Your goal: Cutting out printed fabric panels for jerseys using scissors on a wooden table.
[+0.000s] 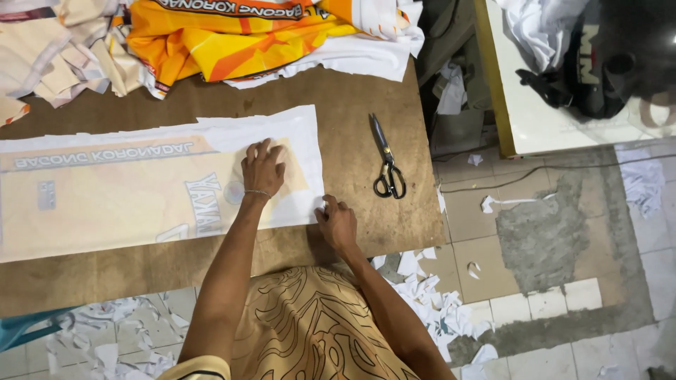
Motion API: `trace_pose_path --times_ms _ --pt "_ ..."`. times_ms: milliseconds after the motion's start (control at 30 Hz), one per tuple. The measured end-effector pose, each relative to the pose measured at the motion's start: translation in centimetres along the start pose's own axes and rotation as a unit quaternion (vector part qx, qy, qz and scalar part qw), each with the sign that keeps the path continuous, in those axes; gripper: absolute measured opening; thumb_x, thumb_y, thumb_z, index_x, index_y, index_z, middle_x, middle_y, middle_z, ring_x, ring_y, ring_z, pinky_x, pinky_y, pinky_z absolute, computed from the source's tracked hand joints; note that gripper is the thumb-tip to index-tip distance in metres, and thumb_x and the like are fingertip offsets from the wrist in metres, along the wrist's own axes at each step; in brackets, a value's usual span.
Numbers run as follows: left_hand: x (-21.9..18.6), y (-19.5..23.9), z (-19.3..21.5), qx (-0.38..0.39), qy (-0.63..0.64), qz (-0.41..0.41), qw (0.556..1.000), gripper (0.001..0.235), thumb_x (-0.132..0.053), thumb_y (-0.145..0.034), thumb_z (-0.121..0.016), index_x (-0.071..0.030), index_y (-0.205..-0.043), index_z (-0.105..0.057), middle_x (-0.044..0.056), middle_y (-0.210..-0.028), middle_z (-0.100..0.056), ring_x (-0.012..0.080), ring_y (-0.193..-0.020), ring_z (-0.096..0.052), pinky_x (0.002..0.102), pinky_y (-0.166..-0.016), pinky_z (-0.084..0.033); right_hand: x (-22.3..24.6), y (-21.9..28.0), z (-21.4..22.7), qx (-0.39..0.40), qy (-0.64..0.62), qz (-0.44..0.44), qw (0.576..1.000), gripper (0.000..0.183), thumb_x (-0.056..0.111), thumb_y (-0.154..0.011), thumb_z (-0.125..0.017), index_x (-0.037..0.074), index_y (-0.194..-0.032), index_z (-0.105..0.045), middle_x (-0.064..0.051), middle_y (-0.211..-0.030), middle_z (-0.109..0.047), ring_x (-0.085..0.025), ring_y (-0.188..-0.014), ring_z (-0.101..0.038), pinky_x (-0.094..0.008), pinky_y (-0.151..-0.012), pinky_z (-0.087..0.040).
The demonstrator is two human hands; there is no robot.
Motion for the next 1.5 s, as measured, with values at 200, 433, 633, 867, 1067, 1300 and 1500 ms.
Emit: trace_pose_path --times_ms 200,433,633,867,1067,1300,1500 --pt "-1.0 1.1 1.5 0.015 0.002 -0.008 1.0 0.046 -0.035 -0.098 -0.063 -0.029 -0.143 -0.058 0.005 -0.157 -0.042 0.033 -0.147 -0.029 0.06 -0.112 -0.04 -1.5 -0.4 -0.1 0.043 -0.012 -0.06 0.997 0.042 0.042 -0.089 -0.073 0.021 -0.124 -0.061 -0.011 -0.088 -0.077 -0.031 -0.091 -0.075 -0.046 -0.08 -0.059" --pt "-5.9 9.6 2.2 -0.007 0.036 0.044 0.998 0.057 -0.05 -0.095 -0.061 -0.024 -0.145 -0.056 0.011 -0.149 -0.045 0.0358 -0.145 -0.034 0.061 -0.109 -0.035 -17.8 -2.6 5.3 -0.13 -0.01 -0.161 0.978 0.038 0.032 -0.101 -0.059 0.008 -0.13 -0.062 -0.021 -0.126 -0.063 -0.044 -0.12 -0.058 -0.056 -0.097 -0.051" --pt "-13.7 13.1 4.5 0.143 0.4 -0.049 0.904 0.042 -0.034 -0.097 -0.065 -0.024 -0.138 -0.063 0.008 -0.139 -0.064 0.0353 -0.13 -0.059 0.056 -0.103 -0.052 -15.3 -5.5 7.0 -0.146 0.254 -0.024 0.956 0.029 0.031 -0.088 -0.076 0.017 -0.111 -0.065 -0.007 -0.104 -0.062 -0.032 -0.108 -0.059 -0.041 -0.087 -0.054" --pt "-2.0 11.3 1.0 0.103 0.125 0.033 0.986 0.059 -0.048 -0.1 -0.054 -0.019 -0.151 -0.05 0.015 -0.144 -0.052 0.0394 -0.137 -0.048 0.055 -0.099 -0.052 -16.2 -3.6 7.1 -0.093 0.186 -0.113 0.972 0.045 0.042 -0.089 -0.077 0.018 -0.123 -0.058 -0.009 -0.095 -0.065 -0.035 -0.088 -0.071 -0.048 -0.076 -0.058" --pt "6.1 6.0 4.0 -0.029 0.023 -0.052 0.998 0.053 -0.043 -0.092 -0.067 -0.016 -0.137 -0.064 0.014 -0.133 -0.059 0.0365 -0.126 -0.056 0.051 -0.089 -0.058 -9.1 5.9 7.4 0.006 -0.214 -0.257 0.943 0.057 0.012 -0.084 -0.072 0.011 -0.137 -0.052 -0.026 -0.1 -0.074 -0.042 -0.092 -0.073 -0.047 -0.077 -0.059" --pt "8.0 4.9 4.4 0.036 0.022 -0.235 0.971 0.051 -0.045 -0.094 -0.065 -0.022 -0.139 -0.062 0.006 -0.145 -0.053 0.0318 -0.14 -0.044 0.052 -0.106 -0.048 -5.5 19.7 -1.1 -0.049 -0.324 -0.39 0.86 0.06 0.028 -0.077 -0.09 0.011 -0.124 -0.057 -0.018 -0.078 -0.074 -0.025 -0.058 -0.071 -0.037 -0.058 -0.058" --pt "8.7 5.8 5.9 0.015 0.045 -0.334 0.941 0.061 -0.059 -0.093 -0.064 -0.02 -0.139 -0.062 0.008 -0.146 -0.052 0.0334 -0.141 -0.041 0.054 -0.11 -0.038 4.3 26.3 -9.5 0.049 -0.369 -0.376 0.849 0.076 0.029 -0.071 -0.095 0.006 -0.13 -0.053 -0.01 -0.071 -0.061 -0.023 -0.061 -0.062 -0.034 -0.055 -0.047"
Point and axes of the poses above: each hand's wrist, its own y-axis away from the middle knuckle, its own z-axis out of the back of the hand, x = y × z, the point moved 10 cm from there along -y, towards the middle knuckle
